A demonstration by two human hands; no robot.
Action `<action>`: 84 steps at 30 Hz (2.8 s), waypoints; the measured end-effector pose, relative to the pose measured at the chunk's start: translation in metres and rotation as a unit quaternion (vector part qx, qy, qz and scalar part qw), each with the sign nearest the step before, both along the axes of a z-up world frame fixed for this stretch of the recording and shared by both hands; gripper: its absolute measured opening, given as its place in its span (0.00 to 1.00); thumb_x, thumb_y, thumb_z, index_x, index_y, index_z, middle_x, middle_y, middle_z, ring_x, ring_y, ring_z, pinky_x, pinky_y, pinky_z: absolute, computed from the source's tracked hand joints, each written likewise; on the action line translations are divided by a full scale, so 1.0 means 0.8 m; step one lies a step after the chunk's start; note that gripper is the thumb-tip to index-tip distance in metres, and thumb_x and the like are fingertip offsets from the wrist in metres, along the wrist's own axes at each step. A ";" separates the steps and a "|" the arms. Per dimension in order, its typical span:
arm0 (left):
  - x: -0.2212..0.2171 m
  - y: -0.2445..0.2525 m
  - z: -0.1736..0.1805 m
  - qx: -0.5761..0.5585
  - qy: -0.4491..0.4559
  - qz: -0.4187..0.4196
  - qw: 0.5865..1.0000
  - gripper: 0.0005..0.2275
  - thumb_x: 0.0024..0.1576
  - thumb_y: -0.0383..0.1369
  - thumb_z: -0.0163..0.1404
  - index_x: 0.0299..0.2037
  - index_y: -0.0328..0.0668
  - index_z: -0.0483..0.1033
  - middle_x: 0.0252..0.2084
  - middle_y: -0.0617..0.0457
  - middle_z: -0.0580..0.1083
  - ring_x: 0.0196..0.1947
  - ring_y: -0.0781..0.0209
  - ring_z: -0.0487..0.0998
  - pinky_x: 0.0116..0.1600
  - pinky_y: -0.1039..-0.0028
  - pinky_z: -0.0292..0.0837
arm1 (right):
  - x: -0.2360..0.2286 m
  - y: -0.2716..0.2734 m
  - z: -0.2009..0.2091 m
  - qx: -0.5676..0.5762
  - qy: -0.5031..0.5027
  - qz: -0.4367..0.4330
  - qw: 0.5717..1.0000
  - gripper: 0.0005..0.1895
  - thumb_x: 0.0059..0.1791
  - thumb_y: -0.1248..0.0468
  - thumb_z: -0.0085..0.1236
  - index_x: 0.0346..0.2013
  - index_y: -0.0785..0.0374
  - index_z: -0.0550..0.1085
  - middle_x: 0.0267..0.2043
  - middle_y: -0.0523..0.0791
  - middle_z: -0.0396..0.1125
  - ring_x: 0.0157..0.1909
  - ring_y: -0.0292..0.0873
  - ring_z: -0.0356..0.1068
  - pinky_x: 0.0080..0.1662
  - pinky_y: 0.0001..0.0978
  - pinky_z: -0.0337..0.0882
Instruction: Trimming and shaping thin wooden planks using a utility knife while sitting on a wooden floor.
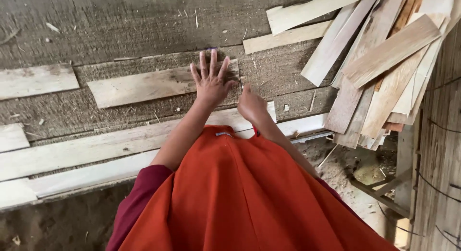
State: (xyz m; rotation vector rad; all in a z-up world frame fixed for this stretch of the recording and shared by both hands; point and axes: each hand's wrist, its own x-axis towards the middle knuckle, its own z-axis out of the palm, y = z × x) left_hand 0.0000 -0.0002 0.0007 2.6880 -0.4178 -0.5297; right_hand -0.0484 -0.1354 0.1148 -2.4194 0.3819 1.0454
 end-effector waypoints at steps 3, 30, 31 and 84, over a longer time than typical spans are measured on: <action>0.000 0.001 0.005 0.005 0.015 -0.008 1.000 0.36 0.64 0.56 0.44 0.79 0.64 0.40 0.80 0.46 0.28 0.75 0.34 0.18 0.70 0.31 0.14 | -0.012 -0.019 -0.040 -0.011 0.047 0.027 0.998 0.24 0.56 0.57 0.30 0.63 0.68 0.56 0.55 0.66 0.67 0.60 0.73 0.67 0.60 0.69 0.60; -0.074 0.189 -0.012 0.071 -0.121 0.197 0.970 0.31 0.62 0.42 0.49 0.72 0.33 0.56 0.74 0.26 0.50 0.74 0.22 0.43 0.67 0.25 0.39 | 0.031 0.123 -0.081 -0.065 -0.191 0.217 0.955 0.34 0.50 0.53 0.62 0.70 0.42 0.62 0.77 0.51 0.44 0.56 0.69 0.70 0.55 0.64 0.72; -0.068 0.191 -0.012 0.069 -0.121 0.198 0.970 0.31 0.62 0.42 0.49 0.72 0.33 0.56 0.74 0.26 0.50 0.74 0.22 0.43 0.67 0.25 0.39 | 0.035 0.128 -0.082 -0.066 -0.191 0.219 0.955 0.34 0.50 0.53 0.62 0.70 0.42 0.62 0.77 0.51 0.44 0.56 0.69 0.70 0.55 0.64 0.72; -0.076 0.753 0.063 -0.246 -0.262 0.499 0.789 0.26 0.57 0.29 0.53 0.66 0.27 0.65 0.61 0.24 0.68 0.63 0.27 0.67 0.68 0.46 0.58 | 0.161 0.684 -0.017 0.006 -0.347 0.276 0.896 0.48 0.36 0.55 0.67 0.69 0.49 0.59 0.64 0.44 0.52 0.52 0.63 0.73 0.50 0.62 0.77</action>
